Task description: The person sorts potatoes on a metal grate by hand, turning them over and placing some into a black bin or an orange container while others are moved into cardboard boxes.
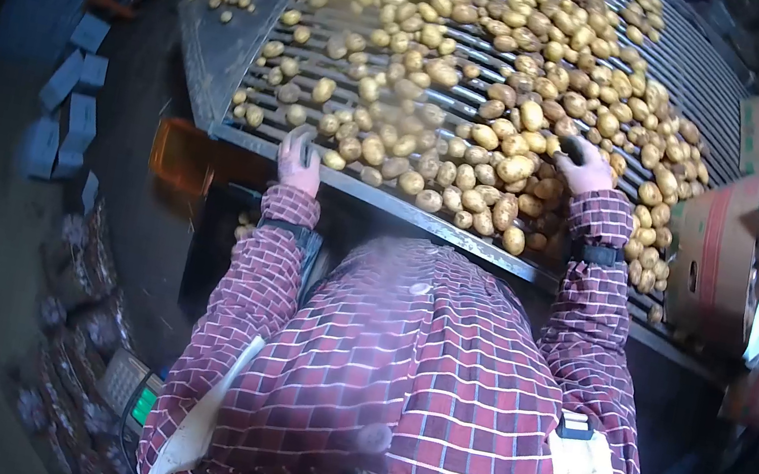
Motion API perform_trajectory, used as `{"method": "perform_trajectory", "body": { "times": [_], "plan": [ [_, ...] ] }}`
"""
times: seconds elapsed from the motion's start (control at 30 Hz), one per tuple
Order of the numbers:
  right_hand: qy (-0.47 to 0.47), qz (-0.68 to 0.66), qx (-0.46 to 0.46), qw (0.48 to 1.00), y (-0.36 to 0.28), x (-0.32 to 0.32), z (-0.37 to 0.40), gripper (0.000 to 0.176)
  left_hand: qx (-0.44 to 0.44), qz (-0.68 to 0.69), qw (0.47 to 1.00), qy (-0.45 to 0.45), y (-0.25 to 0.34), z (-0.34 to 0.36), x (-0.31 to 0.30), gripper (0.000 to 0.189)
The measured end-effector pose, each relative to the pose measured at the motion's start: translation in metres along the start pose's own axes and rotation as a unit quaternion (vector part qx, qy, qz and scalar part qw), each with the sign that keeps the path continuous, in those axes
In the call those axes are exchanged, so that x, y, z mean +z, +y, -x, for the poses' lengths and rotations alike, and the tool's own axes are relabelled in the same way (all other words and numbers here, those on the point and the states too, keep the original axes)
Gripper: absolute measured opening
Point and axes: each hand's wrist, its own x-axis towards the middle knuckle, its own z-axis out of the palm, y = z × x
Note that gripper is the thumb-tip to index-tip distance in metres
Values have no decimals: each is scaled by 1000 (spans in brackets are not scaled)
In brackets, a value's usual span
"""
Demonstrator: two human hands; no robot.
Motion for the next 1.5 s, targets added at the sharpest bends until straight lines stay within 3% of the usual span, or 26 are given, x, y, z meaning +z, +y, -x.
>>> {"method": "perform_trajectory", "body": {
  "times": [0.07, 0.1, 0.13, 0.2, 0.3, 0.47, 0.6, 0.67, 0.73, 0.87, 0.97, 1.0, 1.07, 1.13, 1.2, 1.23, 1.27, 1.3, 1.33, 1.4, 1.5],
  "plan": [
    [-90, 160, -54, 982, -47, -4, 3, 50, -127, 52, 990, 30, 11, -10, 8, 27],
    [-119, 202, -107, 966, -40, 8, 2, 61, -169, 66, 981, 68, 19, -15, 13, 22],
    [-173, 205, -138, 954, -46, 14, 2, 70, -173, 2, 982, 74, 28, -19, 13, 22],
    [-155, 249, -150, 944, -62, 30, 17, 72, -131, -142, 981, 35, 45, -22, 9, 23],
    [-153, 252, -107, 950, -67, 43, 15, 79, -146, -139, 979, 22, 36, -30, 10, 25],
    [-159, 226, -90, 957, -67, 39, 12, 78, -169, -129, 977, -6, 36, -30, 6, 26],
    [-180, 219, -60, 957, -74, 29, -7, 57, -167, -121, 979, -5, 41, -30, 6, 24],
    [-99, 232, -80, 964, -75, 43, -24, 41, -166, -126, 978, -6, 41, -30, 7, 24],
    [-112, 212, -134, 962, -101, 45, -47, 38, -165, -126, 978, -10, 43, -33, 2, 23],
    [-79, 216, -240, 943, -132, 93, -111, 39, -166, -130, 977, -6, 45, -33, 3, 23],
    [-200, 251, -162, 933, -163, 125, -145, 47, -176, -124, 976, -19, 42, -32, 2, 25],
    [-160, 269, -226, 923, -174, 126, -131, 34, -171, -131, 976, -10, 36, -29, 7, 25],
    [-148, 341, -197, 907, -174, 159, -143, 32, -173, -142, 975, -14, 34, -28, 9, 25],
    [-185, 312, -211, 908, -175, 150, -147, 39, -174, -132, 976, -21, 31, -27, 8, 25],
    [-227, 183, -164, 942, -179, 137, -158, 48, -174, -119, 977, -34, 33, -32, 6, 25],
    [-137, 192, -137, 962, -199, 122, -153, 46, -176, -115, 977, -41, 38, -36, 3, 25],
    [-156, 179, -98, 967, -205, 116, -173, 40, -185, -116, 975, -50, 39, -33, 0, 25],
    [-3, 186, -159, 970, -183, 138, -200, 39, -158, -120, 980, -8, 29, -27, 7, 25],
    [-2, 197, -126, 972, -183, 147, -217, 40, -158, -119, 980, -6, 39, -32, 2, 24],
    [-63, 270, -41, 960, -196, 158, -232, 42, -167, -134, 976, -32, 34, -33, 2, 26],
    [-144, 308, -136, 931, -206, 163, -218, 36, -175, -138, 974, -43, 37, -33, 3, 28]
  ]
}}
